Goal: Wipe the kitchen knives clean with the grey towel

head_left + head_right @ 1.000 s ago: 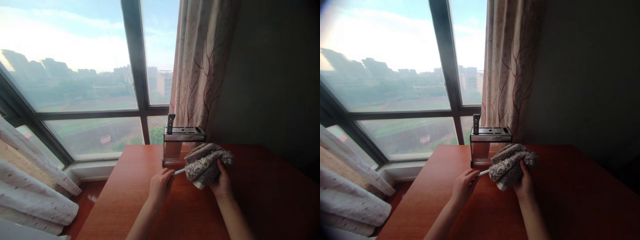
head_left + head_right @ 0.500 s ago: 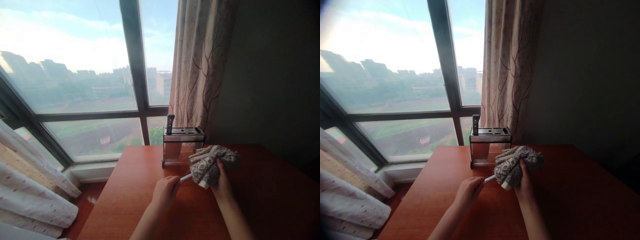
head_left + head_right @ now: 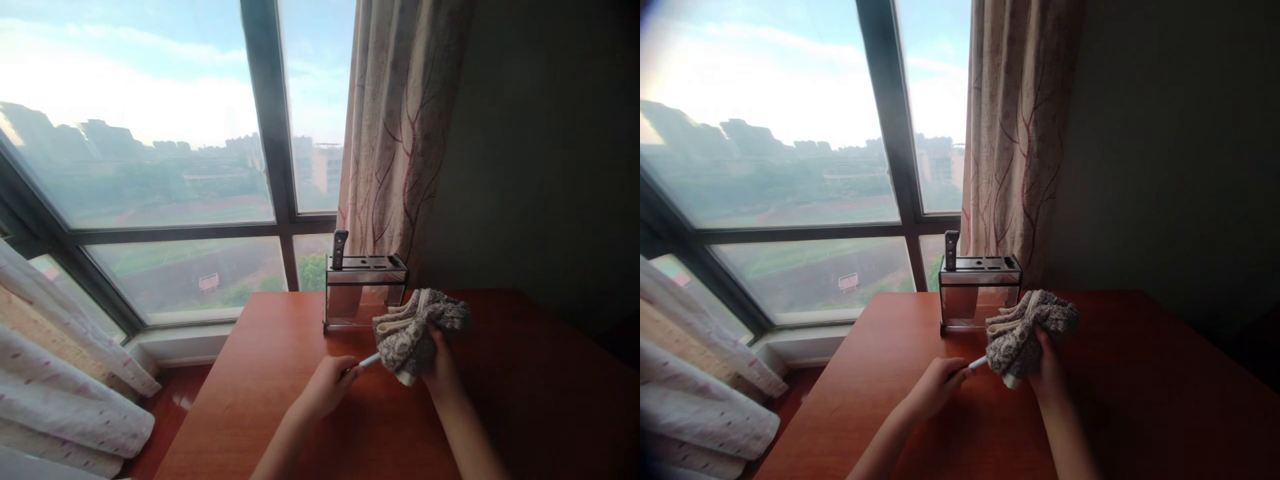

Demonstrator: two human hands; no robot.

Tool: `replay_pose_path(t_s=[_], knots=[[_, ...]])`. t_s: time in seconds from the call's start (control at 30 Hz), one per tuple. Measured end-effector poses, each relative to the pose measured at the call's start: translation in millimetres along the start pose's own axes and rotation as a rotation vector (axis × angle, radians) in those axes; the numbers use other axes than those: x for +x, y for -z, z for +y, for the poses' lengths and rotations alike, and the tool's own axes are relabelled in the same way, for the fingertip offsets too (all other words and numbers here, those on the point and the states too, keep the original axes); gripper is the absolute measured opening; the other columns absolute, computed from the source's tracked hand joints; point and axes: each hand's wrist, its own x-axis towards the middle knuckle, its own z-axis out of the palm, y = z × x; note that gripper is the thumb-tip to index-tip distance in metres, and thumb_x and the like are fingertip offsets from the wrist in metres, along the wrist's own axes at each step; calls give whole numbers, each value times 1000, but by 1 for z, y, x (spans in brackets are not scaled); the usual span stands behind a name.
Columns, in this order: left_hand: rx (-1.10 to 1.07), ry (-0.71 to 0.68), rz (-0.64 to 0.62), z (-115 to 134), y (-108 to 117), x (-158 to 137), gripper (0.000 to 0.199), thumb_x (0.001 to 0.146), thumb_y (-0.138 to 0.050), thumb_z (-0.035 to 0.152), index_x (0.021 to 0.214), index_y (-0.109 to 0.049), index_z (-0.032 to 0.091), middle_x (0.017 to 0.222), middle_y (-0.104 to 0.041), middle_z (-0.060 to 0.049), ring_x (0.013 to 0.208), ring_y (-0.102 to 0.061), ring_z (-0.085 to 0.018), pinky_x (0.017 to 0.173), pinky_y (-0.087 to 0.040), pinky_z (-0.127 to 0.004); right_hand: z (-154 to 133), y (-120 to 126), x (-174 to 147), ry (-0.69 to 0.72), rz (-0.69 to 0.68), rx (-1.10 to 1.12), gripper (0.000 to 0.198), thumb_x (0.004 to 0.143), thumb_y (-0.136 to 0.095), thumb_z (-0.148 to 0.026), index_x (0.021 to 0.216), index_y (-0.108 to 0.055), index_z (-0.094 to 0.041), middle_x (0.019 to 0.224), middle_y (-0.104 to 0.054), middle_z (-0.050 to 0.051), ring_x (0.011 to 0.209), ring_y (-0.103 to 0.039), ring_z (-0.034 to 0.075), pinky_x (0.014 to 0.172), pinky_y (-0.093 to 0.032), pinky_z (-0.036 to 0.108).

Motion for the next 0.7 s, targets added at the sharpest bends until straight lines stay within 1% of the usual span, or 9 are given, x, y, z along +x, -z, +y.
replay_pose_path(t_s=[0.1,0.17,0.23,0.3,0.37,0.43,0.57,0.63,0.7], knots=[[287,-91,114,-1,-3,2,36,93,-40,40,81,-67,18,59,-51,1,54,-42,-12,52,-28,-23,4,-5,4,56,56,-42,54,71,-69,-48,117,-62,-20,99,-74,3,97,-67,25,90,-53,41],[429,-111,194,-1,-4,2,33,94,-38,36,90,-67,20,69,-61,-3,61,-52,-15,57,-32,-25,9,-8,6,177,187,-95,55,68,-73,-44,117,-62,-22,103,-73,0,98,-67,22,87,-55,35],[524,-104,288,-1,-5,1,30,94,-39,35,100,-65,23,82,-66,-5,73,-59,-19,62,-36,-26,13,-10,7,292,342,-146,57,64,-77,-40,116,-62,-24,107,-72,-1,101,-66,19,85,-56,30],[565,-86,367,1,-5,-1,27,93,-41,37,101,-63,23,88,-67,-6,79,-61,-20,65,-38,-26,17,-12,5,324,407,-171,60,62,-79,-40,117,-62,-24,112,-70,-1,103,-65,19,84,-56,29],[571,-80,403,3,-3,-3,27,93,-42,39,95,-64,23,88,-66,-5,77,-61,-18,64,-38,-25,17,-13,3,306,380,-159,62,63,-79,-40,120,-60,-26,117,-67,-1,104,-64,19,83,-56,29],[562,-89,406,5,0,-4,30,94,-41,40,91,-64,23,84,-65,-4,73,-60,-16,62,-37,-25,15,-14,0,271,323,-130,62,66,-77,-40,123,-57,-27,120,-66,-1,105,-64,19,83,-56,29],[434,-101,374,7,5,-4,32,93,-41,42,89,-66,21,76,-63,-3,67,-54,-14,61,-34,-25,8,-12,-2,207,186,-92,58,69,-73,-40,123,-57,-24,114,-69,0,105,-64,22,84,-56,34],[271,-77,311,5,5,-2,36,91,-44,45,83,-67,19,68,-57,-1,62,-48,-13,58,-32,-24,4,-9,-4,180,132,-84,54,69,-73,-39,120,-59,-25,110,-71,-1,104,-64,23,87,-55,35],[35,-4,172,2,5,0,42,88,-46,51,76,-66,16,59,-47,2,55,-39,-11,52,-29,-23,1,-5,-7,134,99,-59,54,68,-73,-39,119,-60,-26,105,-72,-1,101,-66,24,89,-54,38]])
